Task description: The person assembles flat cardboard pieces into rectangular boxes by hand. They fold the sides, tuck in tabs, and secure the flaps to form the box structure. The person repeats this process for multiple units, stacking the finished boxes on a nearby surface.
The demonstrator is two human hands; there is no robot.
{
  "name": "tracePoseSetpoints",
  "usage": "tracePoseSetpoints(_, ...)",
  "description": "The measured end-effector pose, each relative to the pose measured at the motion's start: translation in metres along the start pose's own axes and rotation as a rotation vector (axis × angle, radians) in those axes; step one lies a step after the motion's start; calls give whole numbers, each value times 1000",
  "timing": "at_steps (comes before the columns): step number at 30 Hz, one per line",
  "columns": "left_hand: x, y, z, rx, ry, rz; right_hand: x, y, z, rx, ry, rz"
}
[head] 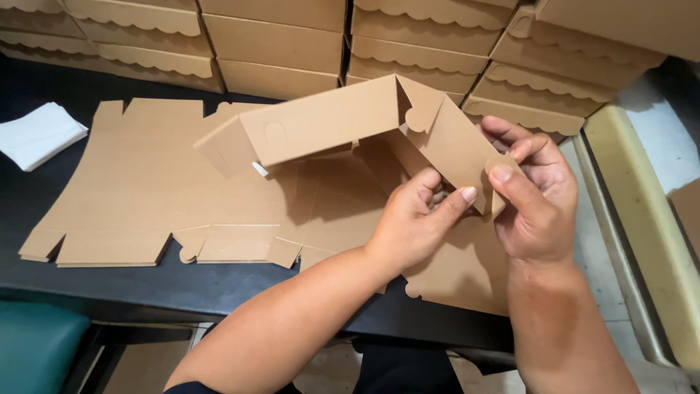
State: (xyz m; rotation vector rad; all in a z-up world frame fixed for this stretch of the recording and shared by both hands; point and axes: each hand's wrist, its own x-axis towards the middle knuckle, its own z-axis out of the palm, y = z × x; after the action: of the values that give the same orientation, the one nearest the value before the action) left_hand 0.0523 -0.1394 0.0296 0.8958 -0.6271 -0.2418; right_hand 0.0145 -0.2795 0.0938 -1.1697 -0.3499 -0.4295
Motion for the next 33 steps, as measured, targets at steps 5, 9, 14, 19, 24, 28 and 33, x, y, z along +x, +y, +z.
tracePoseSetpoints(5, 0, 10, 2, -222, -25, -23, -1, 3, 0, -64, 25, -12)
tracePoseSetpoints(9, 0, 16, 3, -169, -10, 38, -3, 3, 0, -111, 30, -17)
tracePoseSetpoints(14, 2, 15, -4, -212, -10, -9, -5, 5, 2, -60, 44, -25)
tracePoseSetpoints(19, 3, 8, -12, -293, -33, -55, -5, 5, 2, -50, 36, -42)
tracePoseSetpoints(24, 5, 15, -15, -229, -33, -42, -5, 5, 4, -40, 35, -38)
tracePoseSetpoints(28, 8, 24, -14, -315, -22, -114, -6, 3, 5, -25, 13, -40)
tracePoseSetpoints(33, 9, 24, -12, -356, 6, -148, -4, 2, 4, -27, -19, -33)
